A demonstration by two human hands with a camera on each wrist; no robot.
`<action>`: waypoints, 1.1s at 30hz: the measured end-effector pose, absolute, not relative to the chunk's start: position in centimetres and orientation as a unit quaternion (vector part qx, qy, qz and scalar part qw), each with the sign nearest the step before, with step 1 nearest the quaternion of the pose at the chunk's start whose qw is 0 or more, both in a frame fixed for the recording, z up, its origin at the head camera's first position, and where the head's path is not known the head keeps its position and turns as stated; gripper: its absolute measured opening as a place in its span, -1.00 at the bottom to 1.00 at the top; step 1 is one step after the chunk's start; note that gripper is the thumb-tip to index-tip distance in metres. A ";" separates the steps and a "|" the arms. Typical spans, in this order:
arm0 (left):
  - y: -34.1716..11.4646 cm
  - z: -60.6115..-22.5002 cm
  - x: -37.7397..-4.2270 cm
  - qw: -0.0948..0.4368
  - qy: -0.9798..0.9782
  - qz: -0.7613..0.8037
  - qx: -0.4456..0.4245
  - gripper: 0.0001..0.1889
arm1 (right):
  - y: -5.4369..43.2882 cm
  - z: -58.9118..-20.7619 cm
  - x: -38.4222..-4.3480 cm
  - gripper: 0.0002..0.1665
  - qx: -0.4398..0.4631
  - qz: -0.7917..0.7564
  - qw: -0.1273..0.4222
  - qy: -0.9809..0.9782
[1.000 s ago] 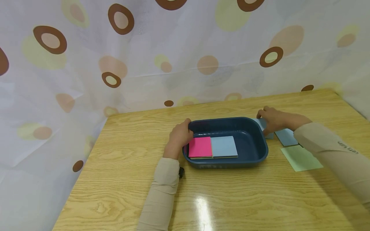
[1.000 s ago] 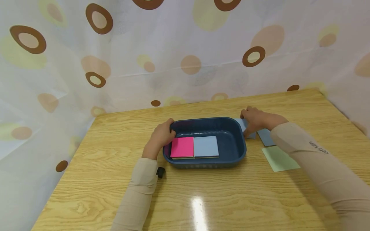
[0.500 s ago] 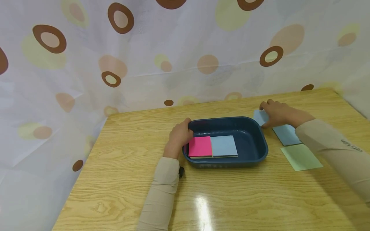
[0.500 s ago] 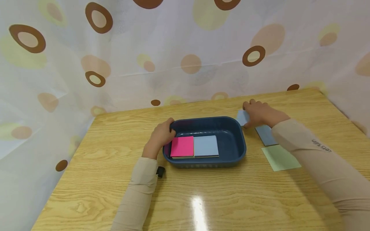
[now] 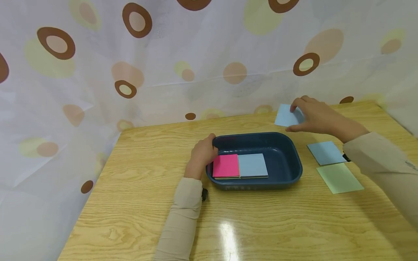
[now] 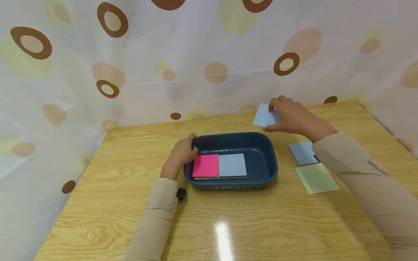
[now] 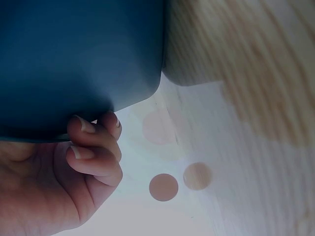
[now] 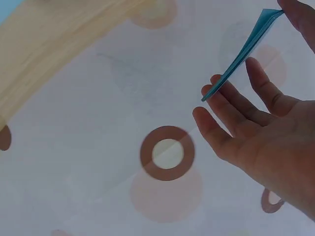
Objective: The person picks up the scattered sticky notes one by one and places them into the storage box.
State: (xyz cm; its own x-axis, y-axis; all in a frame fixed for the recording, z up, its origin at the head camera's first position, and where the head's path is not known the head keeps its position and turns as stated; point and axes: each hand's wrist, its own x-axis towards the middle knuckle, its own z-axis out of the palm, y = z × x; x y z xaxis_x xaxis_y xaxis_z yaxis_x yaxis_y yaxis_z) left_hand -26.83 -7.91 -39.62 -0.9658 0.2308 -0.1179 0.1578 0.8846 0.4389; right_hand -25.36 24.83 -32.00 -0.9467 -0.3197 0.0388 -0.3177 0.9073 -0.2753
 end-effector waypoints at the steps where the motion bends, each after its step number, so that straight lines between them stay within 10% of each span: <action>1: -7.9 -39.6 -26.8 0.083 0.967 0.219 0.100 -0.50 | 24.2 -31.6 -25.1 -0.27 -0.172 -0.146 0.001 0.974; 33: -7.9 -39.6 -26.8 0.083 0.969 0.210 0.103 -0.49 | 11.9 -35.1 -23.5 -0.45 -0.316 -0.006 0.200 0.928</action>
